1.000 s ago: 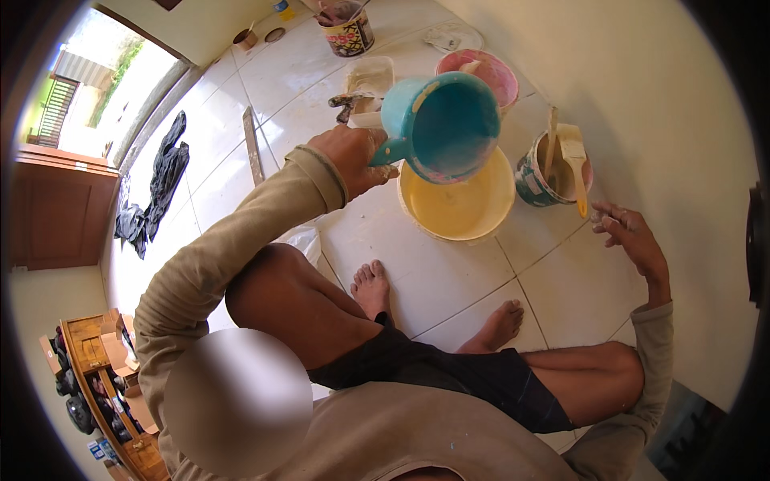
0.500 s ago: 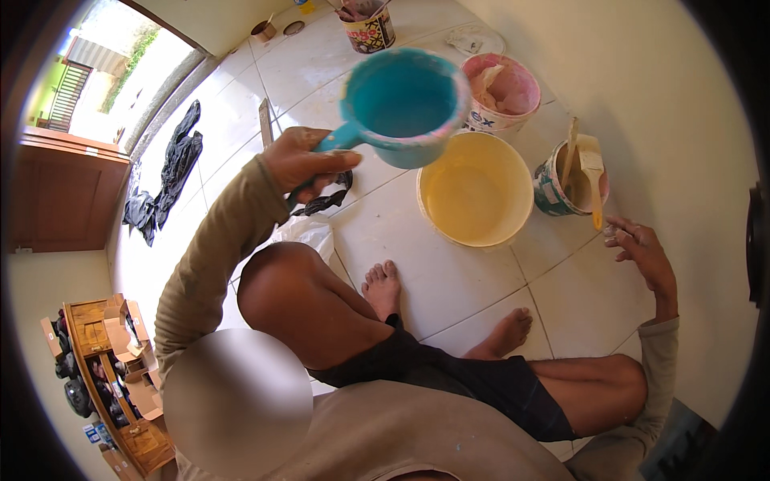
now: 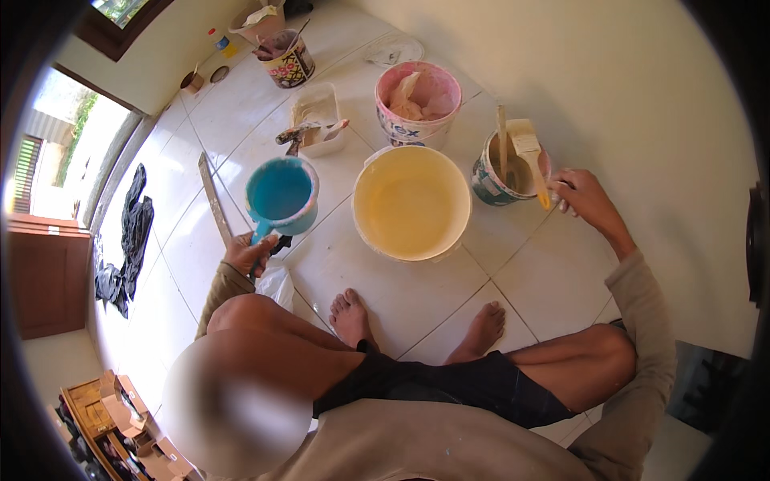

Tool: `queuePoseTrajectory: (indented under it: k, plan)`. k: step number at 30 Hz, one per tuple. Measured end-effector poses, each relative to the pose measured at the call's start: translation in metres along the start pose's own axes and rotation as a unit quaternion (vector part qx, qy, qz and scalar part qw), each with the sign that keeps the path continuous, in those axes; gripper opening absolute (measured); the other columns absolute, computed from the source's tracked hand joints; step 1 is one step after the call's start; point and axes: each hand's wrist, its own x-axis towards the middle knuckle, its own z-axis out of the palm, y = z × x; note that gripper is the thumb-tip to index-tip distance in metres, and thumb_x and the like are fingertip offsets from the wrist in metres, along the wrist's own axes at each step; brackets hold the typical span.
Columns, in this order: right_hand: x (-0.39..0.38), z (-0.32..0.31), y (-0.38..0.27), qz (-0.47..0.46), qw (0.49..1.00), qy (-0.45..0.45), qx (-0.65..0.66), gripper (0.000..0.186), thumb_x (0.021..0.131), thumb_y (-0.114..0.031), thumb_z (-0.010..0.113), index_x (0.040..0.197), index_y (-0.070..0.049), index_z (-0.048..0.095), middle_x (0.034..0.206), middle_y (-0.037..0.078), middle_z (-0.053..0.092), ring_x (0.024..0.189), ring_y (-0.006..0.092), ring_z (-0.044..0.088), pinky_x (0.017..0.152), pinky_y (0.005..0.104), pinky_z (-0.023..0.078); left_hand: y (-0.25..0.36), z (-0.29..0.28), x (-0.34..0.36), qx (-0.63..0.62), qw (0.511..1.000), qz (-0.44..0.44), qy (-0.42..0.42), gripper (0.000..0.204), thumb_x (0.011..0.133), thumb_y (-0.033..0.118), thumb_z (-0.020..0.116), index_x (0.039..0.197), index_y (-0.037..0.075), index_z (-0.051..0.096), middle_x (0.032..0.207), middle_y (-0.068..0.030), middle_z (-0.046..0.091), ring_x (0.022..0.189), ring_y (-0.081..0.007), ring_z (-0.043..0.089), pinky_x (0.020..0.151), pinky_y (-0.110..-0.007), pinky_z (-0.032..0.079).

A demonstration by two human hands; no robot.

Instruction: The person mixes yellow paint in a bucket using a wooden stick and then pours a blue liquid from a plastic scoop into the bucket before continuing to stir.

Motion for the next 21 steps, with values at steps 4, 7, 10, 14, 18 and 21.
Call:
queuePoseTrajectory:
  k: [4, 7, 10, 14, 18, 21]
  plan:
    - [0.058, 0.018, 0.004, -0.093, 0.959, 0.121, -0.238, 0.025, 0.088, -0.024, 0.055, 0.097, -0.004, 0.066, 0.083, 0.012, 0.067, 0.079, 0.0275, 0.066, 0.070, 0.0386, 0.052, -0.027, 0.021, 0.021, -0.043, 0.999, 0.011, 0.017, 0.028, 0.082, 0.027, 0.074, 0.075, 0.005, 0.060, 0.051, -0.0007, 0.052, 0.032, -0.0078, 0.042, 0.031, -0.022, 0.031]
    - [0.101, 0.027, -0.007, -0.093, 0.953, 0.183, -0.224, 0.026, 0.086, -0.026, 0.058, 0.104, -0.008, 0.064, 0.096, 0.011, 0.068, 0.094, 0.0328, 0.063, 0.080, 0.0432, 0.050, -0.056, 0.029, 0.041, -0.063, 0.997, 0.025, 0.021, 0.029, 0.083, 0.030, 0.073, 0.079, 0.004, 0.060, 0.052, -0.0008, 0.053, 0.033, -0.0080, 0.043, 0.032, -0.022, 0.031]
    - [0.145, 0.029, -0.005, -0.127, 0.942, 0.243, -0.194, 0.034, 0.085, -0.029, 0.061, 0.114, -0.011, 0.061, 0.103, 0.013, 0.066, 0.099, 0.0316, 0.062, 0.085, 0.0423, 0.049, -0.065, 0.045, 0.052, -0.084, 0.996, 0.034, 0.021, 0.033, 0.084, 0.035, 0.072, 0.084, 0.004, 0.061, 0.053, -0.0005, 0.052, 0.034, -0.0082, 0.043, 0.032, -0.022, 0.032]
    - [0.165, 0.039, -0.017, -0.124, 0.939, 0.253, -0.197, 0.043, 0.082, -0.031, 0.064, 0.120, -0.012, 0.059, 0.104, 0.015, 0.063, 0.101, 0.0312, 0.062, 0.087, 0.0418, 0.049, -0.067, 0.056, 0.056, -0.089, 0.995, 0.015, 0.038, 0.037, 0.082, 0.038, 0.073, 0.088, 0.003, 0.061, 0.054, -0.0008, 0.052, 0.036, -0.0086, 0.044, 0.033, -0.023, 0.033]
    - [0.167, 0.043, -0.034, -0.121, 0.943, 0.204, -0.233, 0.039, 0.081, -0.030, 0.066, 0.113, -0.008, 0.060, 0.098, 0.014, 0.062, 0.098, 0.0317, 0.062, 0.084, 0.0412, 0.049, -0.080, 0.058, 0.063, -0.096, 0.995, 0.013, 0.036, 0.039, 0.083, 0.040, 0.072, 0.089, 0.004, 0.060, 0.054, -0.0012, 0.052, 0.036, -0.0095, 0.045, 0.034, -0.023, 0.034]
    - [0.175, 0.033, -0.019, -0.182, 0.929, 0.158, -0.282, 0.030, 0.083, -0.028, 0.065, 0.103, -0.006, 0.060, 0.095, 0.014, 0.062, 0.094, 0.0332, 0.062, 0.082, 0.0415, 0.049, -0.086, 0.059, 0.070, -0.085, 0.996, 0.022, 0.030, 0.038, 0.083, 0.039, 0.071, 0.090, 0.004, 0.059, 0.056, -0.0020, 0.053, 0.037, -0.0107, 0.047, 0.035, -0.024, 0.035]
